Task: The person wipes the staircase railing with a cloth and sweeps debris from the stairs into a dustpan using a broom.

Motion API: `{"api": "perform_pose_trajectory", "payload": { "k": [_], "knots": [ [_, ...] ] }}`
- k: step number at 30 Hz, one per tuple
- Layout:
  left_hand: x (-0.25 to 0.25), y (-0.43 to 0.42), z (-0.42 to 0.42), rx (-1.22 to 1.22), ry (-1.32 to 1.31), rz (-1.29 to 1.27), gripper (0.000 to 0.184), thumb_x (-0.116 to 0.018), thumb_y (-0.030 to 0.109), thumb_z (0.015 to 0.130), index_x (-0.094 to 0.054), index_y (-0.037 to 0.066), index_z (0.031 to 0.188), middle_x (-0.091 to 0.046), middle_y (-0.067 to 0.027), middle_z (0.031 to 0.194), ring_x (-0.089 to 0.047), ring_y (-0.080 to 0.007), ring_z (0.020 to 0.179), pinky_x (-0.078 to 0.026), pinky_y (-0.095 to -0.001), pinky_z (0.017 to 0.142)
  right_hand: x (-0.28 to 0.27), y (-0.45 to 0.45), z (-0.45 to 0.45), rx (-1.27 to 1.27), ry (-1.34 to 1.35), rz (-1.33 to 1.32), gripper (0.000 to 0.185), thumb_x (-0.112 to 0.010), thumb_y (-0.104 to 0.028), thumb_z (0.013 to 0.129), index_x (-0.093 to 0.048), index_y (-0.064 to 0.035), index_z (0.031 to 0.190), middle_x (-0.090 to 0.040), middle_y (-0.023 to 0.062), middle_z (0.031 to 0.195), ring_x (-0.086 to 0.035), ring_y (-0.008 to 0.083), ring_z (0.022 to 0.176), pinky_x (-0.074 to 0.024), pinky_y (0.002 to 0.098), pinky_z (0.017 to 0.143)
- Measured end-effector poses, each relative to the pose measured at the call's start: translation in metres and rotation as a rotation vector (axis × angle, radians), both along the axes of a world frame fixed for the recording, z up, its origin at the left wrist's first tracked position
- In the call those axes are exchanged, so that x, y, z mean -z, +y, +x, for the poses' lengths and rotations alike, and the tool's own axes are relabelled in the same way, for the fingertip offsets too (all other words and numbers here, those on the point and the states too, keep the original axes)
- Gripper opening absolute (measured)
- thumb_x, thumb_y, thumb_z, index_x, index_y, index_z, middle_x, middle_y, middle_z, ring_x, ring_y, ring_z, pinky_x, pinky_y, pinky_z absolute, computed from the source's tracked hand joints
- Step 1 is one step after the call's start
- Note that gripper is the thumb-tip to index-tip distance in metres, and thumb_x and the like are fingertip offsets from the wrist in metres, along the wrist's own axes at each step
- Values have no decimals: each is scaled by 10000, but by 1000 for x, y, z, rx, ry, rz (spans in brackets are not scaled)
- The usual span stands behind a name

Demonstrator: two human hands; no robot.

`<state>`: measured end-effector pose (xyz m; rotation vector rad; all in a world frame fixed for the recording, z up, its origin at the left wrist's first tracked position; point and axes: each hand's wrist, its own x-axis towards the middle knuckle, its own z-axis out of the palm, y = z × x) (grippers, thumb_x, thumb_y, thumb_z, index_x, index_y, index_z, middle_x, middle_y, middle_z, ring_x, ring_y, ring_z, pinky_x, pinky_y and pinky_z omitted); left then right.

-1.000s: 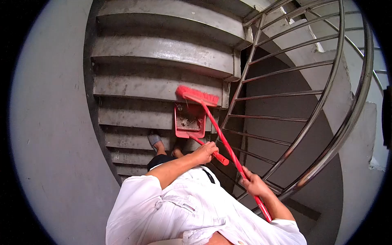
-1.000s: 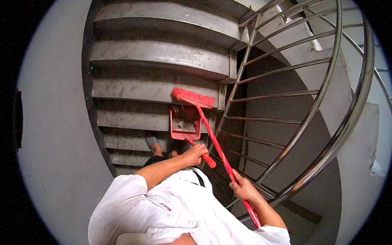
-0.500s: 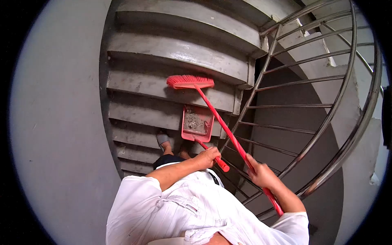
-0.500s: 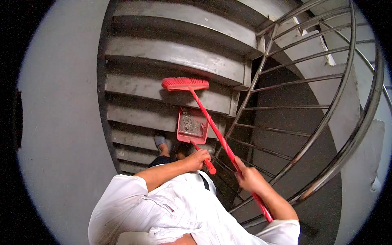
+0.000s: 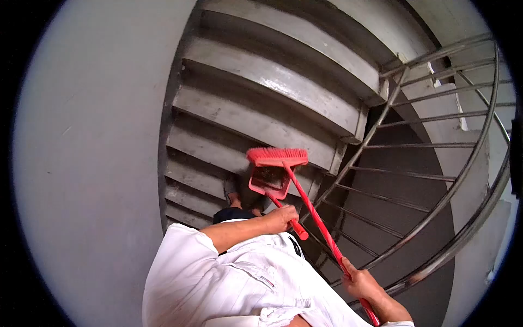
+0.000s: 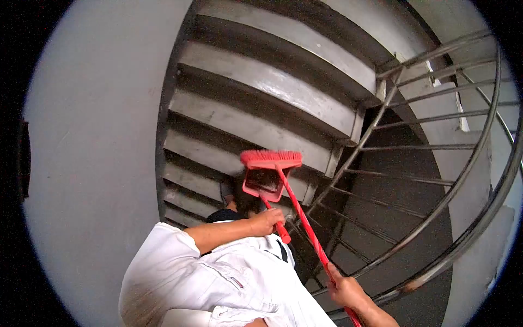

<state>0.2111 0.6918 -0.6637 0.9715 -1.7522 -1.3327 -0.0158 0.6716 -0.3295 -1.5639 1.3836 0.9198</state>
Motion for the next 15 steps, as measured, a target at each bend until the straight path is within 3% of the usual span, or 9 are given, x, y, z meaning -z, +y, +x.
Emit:
{"api": "perform_pose_trajectory", "payload": {
  "k": [4, 9, 15],
  "knots": [
    [4, 8, 8, -47, 42, -36, 162, -641, 18, 722, -553, 91, 837, -521, -119, 892, -528, -349, 865, -438, -445, 716, 28, -31, 21, -182, -150, -159, 680, -569, -159, 831, -312, -65, 1454, -597, 271, 625, -619, 439, 587, -513, 521, 588],
    [2, 23, 28, -65, -39, 10, 236, -646, 29, 704, -605, 73, 932, -564, -145, 982, -556, -362, 962, -468, -447, 817, 109, -114, 103, -435, -397, -236, 640, -556, -153, 829, -347, -71, 1428, -588, 249, 600, -610, 436, 570, -506, 526, 569],
    [-16, 28, 60, -72, -133, 191, 230, -639, -10, 630, -632, 42, 854, -591, -151, 925, -573, -354, 932, -472, -437, 814, 185, -169, 235, -681, -341, -206, 763, -597, -132, 764, -290, -192, 1459, -668, 234, 863, -662, 402, 785, -528, 515, 650]
  ]
}}
